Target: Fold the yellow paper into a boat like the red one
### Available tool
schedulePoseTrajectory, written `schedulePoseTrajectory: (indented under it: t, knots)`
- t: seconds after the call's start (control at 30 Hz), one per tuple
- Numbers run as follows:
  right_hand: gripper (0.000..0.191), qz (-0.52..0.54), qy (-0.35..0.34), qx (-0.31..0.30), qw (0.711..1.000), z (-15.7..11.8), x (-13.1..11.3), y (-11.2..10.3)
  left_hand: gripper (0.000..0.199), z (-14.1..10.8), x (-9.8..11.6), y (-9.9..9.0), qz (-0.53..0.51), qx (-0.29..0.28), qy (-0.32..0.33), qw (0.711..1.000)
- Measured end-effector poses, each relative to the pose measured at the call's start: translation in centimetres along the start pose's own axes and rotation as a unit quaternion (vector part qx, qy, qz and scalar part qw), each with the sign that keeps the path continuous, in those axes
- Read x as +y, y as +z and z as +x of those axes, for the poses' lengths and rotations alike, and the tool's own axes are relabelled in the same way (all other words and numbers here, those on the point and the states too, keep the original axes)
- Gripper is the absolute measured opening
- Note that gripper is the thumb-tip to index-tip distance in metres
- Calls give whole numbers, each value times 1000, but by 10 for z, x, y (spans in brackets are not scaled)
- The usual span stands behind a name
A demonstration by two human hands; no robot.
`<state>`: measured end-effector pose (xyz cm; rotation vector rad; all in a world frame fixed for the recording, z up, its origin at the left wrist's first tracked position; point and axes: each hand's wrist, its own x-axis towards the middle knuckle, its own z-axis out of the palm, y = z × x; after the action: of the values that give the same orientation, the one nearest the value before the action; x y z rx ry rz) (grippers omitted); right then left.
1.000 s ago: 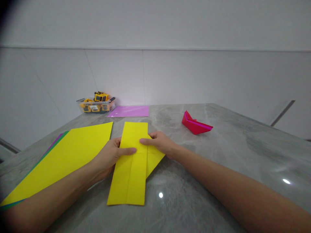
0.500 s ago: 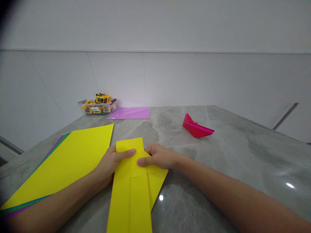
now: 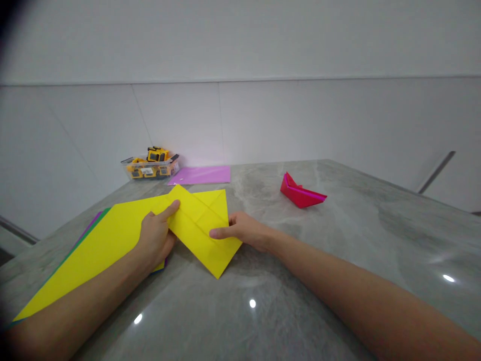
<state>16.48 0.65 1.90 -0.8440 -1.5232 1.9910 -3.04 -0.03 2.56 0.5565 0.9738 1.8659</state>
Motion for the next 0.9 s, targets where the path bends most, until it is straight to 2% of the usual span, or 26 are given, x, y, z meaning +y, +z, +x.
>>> schedulePoseTrajectory:
  t: [0.1,0.2,0.37,0.5,0.57,0.6,0.63,0.67,0.73,0.77,0.8,0.83,0.9]
  knots:
    - [36,-10,2,20,1000,0,1,1,14,4,5,-1,7,-42,-12,999]
    - [36,-18,9,34,999,1,0,-7,13,9,8,-4,25,-68,-33,997]
    - [36,-59,22,20,998,2,-1,-16,11,15,6,-7,44,-26,-59,997]
    - [27,-98,3,7,995,0,-4,-16,9,16,7,-4,42,-31,-65,997]
    - [24,-133,-37,29,990,-1,-5,-16,8,16,10,-2,43,-20,-58,997]
    - [24,-173,-73,67,980,-3,-6,-17,8,16,11,-2,45,-19,-48,998]
    - [25,-230,-123,123,958,-4,-7,-19,8,16,13,-2,49,-21,-36,998]
    - [26,-298,-186,188,917,-6,-8,-21,11,16,15,-3,53,-30,-24,998]
    - [25,-434,-316,276,797,-9,-10,-27,20,18,18,-6,62,-42,-2,997]
    - [24,-491,-366,284,737,-10,-10,-30,25,20,20,-7,67,-37,6,997]
    - [25,-541,-396,262,694,-11,-10,-32,28,22,21,-8,69,-24,16,997]
    - [29,-586,-402,218,668,-11,-10,-34,29,25,23,-8,72,-5,24,997]
    - [40,-664,-342,104,656,-10,-9,-36,25,31,29,-7,79,41,62,994]
